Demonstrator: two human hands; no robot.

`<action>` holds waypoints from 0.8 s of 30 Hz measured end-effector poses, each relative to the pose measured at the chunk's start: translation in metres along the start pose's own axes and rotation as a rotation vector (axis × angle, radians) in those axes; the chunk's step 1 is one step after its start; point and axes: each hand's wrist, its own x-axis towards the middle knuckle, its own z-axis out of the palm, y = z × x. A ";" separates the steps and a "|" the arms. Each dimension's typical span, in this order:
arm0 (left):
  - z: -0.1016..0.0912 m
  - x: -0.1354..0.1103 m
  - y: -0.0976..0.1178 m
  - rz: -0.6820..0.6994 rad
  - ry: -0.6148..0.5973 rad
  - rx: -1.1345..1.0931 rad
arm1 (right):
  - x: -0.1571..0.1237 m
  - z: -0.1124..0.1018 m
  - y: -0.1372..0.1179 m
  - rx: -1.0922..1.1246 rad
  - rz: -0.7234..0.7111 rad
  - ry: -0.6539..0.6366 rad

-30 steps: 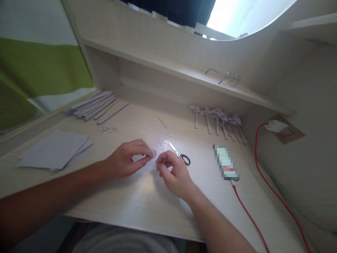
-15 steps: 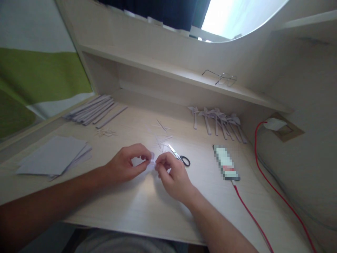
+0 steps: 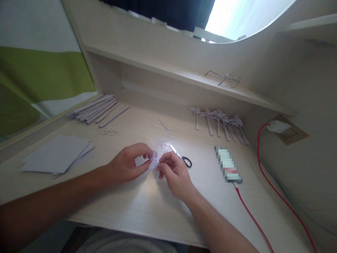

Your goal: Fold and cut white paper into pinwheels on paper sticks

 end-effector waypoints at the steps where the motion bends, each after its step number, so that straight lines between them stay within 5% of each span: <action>1: 0.000 0.000 0.000 0.009 0.000 -0.002 | 0.000 0.000 0.000 -0.007 -0.001 0.002; 24: -0.001 -0.001 0.008 0.191 -0.019 0.447 | 0.000 -0.004 0.003 -0.072 -0.054 -0.066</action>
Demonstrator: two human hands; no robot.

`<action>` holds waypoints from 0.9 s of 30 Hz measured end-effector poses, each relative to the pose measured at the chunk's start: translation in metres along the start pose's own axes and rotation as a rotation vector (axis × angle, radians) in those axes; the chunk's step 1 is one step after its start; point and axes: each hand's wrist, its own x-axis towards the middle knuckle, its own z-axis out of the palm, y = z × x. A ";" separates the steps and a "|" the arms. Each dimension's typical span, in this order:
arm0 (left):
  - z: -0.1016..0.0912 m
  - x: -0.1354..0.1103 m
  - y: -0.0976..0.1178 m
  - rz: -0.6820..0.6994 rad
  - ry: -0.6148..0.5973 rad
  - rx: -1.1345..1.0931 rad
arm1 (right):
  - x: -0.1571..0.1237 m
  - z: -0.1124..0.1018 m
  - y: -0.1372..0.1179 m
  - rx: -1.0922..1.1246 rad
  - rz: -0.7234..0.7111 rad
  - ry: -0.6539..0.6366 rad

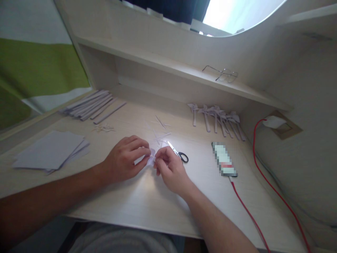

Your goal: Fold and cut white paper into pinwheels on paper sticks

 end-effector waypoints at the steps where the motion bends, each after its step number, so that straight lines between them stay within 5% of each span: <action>1: 0.000 0.000 0.000 0.007 -0.004 0.013 | 0.000 -0.001 0.001 -0.007 -0.002 -0.009; 11: 0.006 0.000 0.001 -0.014 -0.062 -0.212 | 0.001 -0.002 -0.004 -0.056 0.002 0.016; 23: 0.010 -0.001 0.004 -0.030 -0.009 -0.261 | -0.003 0.000 -0.003 -0.159 -0.069 -0.050; 27: 0.004 0.001 0.004 -0.021 0.060 -0.345 | 0.000 0.000 -0.004 -0.013 -0.037 -0.025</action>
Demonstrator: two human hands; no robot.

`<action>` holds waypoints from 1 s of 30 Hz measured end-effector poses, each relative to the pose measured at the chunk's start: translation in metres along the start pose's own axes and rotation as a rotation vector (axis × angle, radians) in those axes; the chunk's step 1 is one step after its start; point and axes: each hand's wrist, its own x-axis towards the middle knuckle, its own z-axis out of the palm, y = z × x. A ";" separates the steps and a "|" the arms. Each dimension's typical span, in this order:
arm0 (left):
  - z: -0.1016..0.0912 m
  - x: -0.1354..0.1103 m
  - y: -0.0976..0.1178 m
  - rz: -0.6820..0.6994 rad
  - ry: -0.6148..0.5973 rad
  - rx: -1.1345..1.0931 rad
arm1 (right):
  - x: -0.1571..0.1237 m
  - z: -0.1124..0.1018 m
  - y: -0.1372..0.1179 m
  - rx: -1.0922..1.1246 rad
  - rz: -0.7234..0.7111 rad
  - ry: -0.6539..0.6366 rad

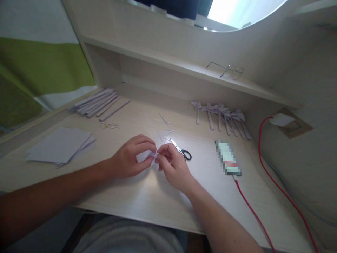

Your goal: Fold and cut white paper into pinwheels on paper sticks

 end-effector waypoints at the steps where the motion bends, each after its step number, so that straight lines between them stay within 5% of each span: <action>1: -0.003 0.001 0.000 0.004 0.044 -0.026 | 0.002 0.000 0.000 0.056 0.017 0.017; 7: -0.011 0.001 -0.003 -0.224 0.285 -0.133 | 0.010 -0.007 0.003 0.286 0.095 0.173; 13: 0.004 0.001 -0.005 -0.569 -0.056 -0.335 | 0.009 -0.004 -0.003 0.359 0.065 0.239; 20: 0.011 -0.001 -0.006 -0.538 -0.067 -0.562 | 0.004 0.007 -0.009 0.235 0.025 0.217; 30: 0.011 -0.003 -0.002 -0.504 0.074 -0.218 | -0.002 0.012 -0.011 0.194 0.017 0.192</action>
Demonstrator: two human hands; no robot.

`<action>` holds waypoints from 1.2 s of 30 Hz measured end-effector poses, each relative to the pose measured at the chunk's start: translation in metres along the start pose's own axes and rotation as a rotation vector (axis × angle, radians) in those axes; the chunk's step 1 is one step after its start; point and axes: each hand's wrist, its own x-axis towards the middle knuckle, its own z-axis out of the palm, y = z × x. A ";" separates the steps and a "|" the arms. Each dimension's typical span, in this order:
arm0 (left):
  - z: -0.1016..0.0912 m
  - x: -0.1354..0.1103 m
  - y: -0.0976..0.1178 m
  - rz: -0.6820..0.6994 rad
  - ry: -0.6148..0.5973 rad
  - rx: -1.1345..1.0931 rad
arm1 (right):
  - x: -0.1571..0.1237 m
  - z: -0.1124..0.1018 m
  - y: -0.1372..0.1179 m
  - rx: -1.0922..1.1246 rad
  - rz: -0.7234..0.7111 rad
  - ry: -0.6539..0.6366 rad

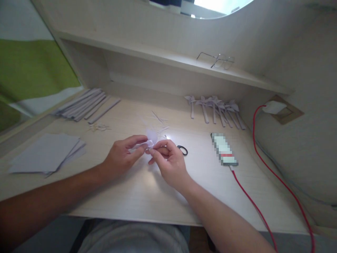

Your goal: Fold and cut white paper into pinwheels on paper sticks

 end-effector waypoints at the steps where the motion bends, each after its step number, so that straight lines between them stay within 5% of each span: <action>1: 0.000 0.000 0.000 0.010 0.013 0.019 | 0.000 0.000 0.000 -0.013 -0.009 -0.001; 12: -0.006 0.000 0.004 0.151 0.084 0.158 | -0.006 -0.002 0.003 -0.334 -0.199 -0.052; 24: -0.010 0.000 -0.008 0.480 0.105 0.411 | -0.007 -0.002 0.003 -0.342 -0.200 -0.083; 31: -0.015 0.000 -0.006 0.509 0.059 0.530 | -0.009 -0.002 0.004 -0.337 -0.170 -0.088; 36: -0.013 -0.002 0.000 0.444 0.057 0.409 | -0.005 0.000 -0.001 -0.188 -0.104 -0.062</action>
